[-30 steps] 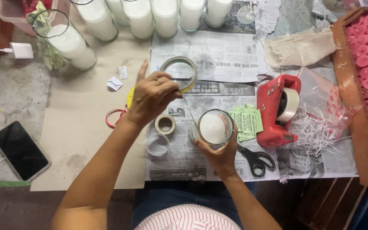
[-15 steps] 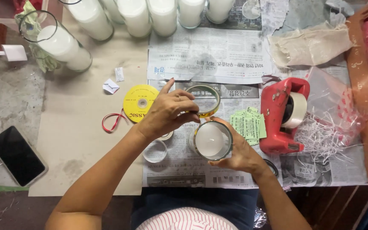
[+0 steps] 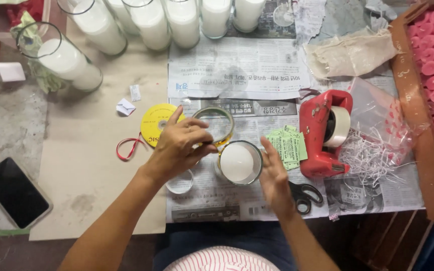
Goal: Cutting labels and applying them along with decorative bands to glass jars using tape and scissors.
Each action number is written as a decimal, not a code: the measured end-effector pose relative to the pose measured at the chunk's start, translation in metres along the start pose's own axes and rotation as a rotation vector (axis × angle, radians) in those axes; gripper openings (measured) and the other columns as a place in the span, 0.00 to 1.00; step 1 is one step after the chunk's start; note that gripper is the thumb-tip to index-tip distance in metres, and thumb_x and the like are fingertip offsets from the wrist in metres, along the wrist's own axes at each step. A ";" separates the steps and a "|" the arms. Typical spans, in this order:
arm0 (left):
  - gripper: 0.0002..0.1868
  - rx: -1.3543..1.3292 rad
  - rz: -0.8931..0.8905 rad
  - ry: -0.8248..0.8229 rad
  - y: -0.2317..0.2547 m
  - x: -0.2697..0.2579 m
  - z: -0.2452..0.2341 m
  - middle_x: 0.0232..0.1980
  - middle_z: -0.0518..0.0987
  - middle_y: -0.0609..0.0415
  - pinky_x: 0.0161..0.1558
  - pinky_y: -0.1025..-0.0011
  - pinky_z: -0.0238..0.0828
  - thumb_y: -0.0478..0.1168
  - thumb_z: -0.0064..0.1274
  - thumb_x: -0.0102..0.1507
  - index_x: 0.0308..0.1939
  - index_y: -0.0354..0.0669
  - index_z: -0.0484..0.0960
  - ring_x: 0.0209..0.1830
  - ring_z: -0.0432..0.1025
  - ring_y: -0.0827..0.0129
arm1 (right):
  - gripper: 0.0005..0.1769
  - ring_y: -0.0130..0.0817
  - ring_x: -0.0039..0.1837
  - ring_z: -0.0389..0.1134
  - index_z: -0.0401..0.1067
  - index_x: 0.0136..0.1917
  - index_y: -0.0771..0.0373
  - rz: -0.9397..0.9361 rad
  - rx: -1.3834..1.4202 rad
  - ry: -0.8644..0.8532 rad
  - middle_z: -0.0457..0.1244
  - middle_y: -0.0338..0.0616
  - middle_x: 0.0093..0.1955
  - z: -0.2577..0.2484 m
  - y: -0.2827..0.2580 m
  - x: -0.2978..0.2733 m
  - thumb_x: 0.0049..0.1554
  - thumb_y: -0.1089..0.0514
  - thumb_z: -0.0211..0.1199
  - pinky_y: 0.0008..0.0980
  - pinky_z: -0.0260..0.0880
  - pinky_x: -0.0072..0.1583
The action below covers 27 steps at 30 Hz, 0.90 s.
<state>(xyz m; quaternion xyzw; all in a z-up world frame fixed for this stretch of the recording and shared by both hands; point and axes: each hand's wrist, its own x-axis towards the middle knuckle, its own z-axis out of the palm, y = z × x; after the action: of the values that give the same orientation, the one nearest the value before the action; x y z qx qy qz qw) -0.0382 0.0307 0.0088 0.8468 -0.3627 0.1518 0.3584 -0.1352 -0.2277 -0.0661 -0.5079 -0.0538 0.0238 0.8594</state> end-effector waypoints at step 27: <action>0.13 0.309 -0.125 0.418 0.082 -0.060 0.044 0.20 0.73 0.55 0.67 0.39 0.56 0.42 0.60 0.59 0.23 0.47 0.74 0.32 0.77 0.60 | 0.60 0.56 0.74 0.59 0.49 0.79 0.70 -0.312 -0.868 -0.009 0.58 0.62 0.71 0.034 0.004 0.036 0.40 0.62 0.79 0.49 0.65 0.72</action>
<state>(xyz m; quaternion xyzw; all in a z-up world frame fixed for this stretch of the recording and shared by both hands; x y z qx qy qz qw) -0.1392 -0.0100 -0.0125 0.8626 -0.2003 0.3544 0.3004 -0.1033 -0.1926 -0.0511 -0.8066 -0.1384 -0.1285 0.5601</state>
